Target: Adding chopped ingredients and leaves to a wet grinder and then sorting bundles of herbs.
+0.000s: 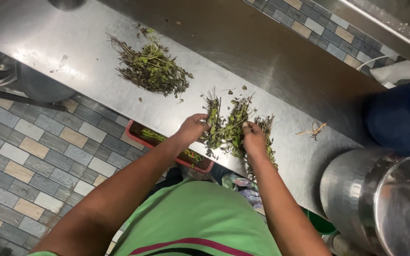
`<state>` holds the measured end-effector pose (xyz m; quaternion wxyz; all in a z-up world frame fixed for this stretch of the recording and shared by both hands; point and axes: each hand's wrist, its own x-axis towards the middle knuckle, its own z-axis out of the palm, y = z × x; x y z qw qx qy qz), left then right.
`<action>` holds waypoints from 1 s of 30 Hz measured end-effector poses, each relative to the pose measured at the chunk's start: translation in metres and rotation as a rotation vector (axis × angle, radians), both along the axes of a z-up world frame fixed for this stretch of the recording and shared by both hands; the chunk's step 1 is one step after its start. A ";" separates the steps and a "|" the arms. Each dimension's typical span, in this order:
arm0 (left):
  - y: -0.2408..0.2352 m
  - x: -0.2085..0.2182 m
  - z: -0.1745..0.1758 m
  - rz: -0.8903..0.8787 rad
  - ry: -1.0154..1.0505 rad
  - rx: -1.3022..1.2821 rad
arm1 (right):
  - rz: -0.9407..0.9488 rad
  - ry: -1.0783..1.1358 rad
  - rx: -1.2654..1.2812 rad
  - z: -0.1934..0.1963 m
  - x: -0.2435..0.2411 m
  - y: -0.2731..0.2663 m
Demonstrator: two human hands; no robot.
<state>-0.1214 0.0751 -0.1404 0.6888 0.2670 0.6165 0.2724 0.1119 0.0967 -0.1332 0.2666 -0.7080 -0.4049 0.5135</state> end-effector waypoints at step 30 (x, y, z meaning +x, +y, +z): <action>-0.015 -0.020 -0.011 0.092 0.058 0.003 | 0.534 -0.870 0.670 0.072 -0.065 -0.016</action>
